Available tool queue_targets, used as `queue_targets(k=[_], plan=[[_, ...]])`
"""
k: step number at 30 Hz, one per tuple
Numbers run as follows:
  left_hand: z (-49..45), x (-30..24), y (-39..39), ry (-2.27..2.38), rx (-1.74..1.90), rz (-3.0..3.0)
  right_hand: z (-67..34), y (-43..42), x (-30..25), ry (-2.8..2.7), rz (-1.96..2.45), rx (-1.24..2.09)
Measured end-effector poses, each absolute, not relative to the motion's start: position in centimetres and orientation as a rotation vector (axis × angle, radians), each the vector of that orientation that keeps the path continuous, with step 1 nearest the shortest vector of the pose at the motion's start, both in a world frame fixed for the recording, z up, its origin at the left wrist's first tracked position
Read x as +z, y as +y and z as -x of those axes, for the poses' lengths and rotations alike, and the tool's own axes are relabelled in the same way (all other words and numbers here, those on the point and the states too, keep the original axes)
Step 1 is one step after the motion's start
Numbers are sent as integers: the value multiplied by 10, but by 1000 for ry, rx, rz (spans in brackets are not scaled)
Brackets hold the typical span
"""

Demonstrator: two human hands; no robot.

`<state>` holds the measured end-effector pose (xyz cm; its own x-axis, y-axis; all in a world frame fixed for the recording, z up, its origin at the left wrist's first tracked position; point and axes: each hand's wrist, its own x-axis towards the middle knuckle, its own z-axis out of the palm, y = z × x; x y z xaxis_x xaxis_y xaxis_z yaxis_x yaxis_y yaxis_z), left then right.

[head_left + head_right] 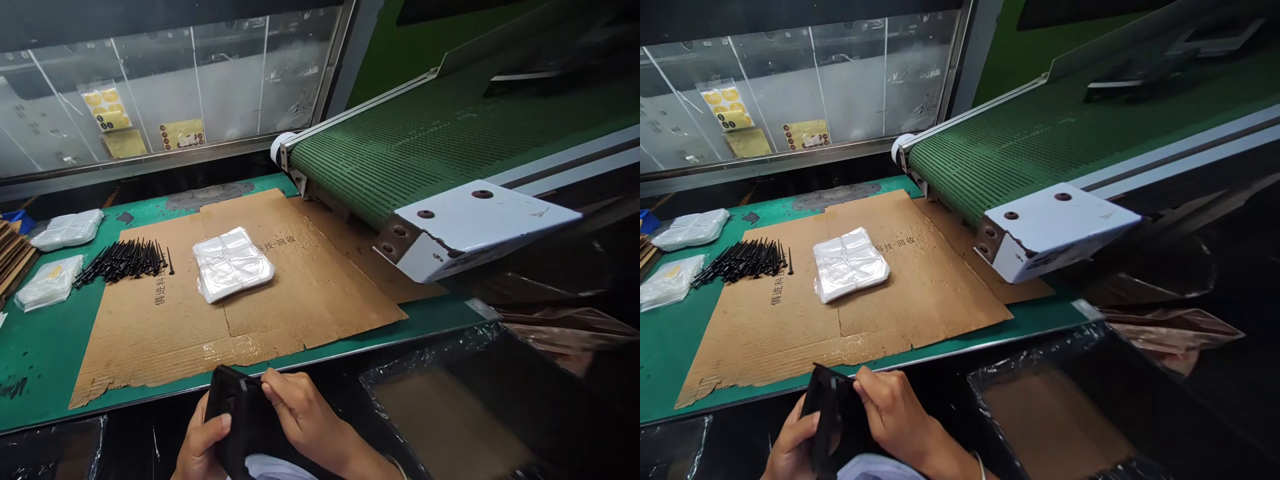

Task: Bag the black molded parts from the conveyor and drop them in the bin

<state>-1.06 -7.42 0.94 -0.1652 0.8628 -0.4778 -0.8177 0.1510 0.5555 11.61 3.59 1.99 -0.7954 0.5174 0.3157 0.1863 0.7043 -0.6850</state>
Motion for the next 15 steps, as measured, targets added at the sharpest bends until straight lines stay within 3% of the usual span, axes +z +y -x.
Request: queue_targets(k=[4,15], plan=[[18,8,-83,986,1413,-340,-119,42,19,-2420,503,1099],[35,8,-79,1024,1270,-865,-115,37,41,-2362,60,1177]])
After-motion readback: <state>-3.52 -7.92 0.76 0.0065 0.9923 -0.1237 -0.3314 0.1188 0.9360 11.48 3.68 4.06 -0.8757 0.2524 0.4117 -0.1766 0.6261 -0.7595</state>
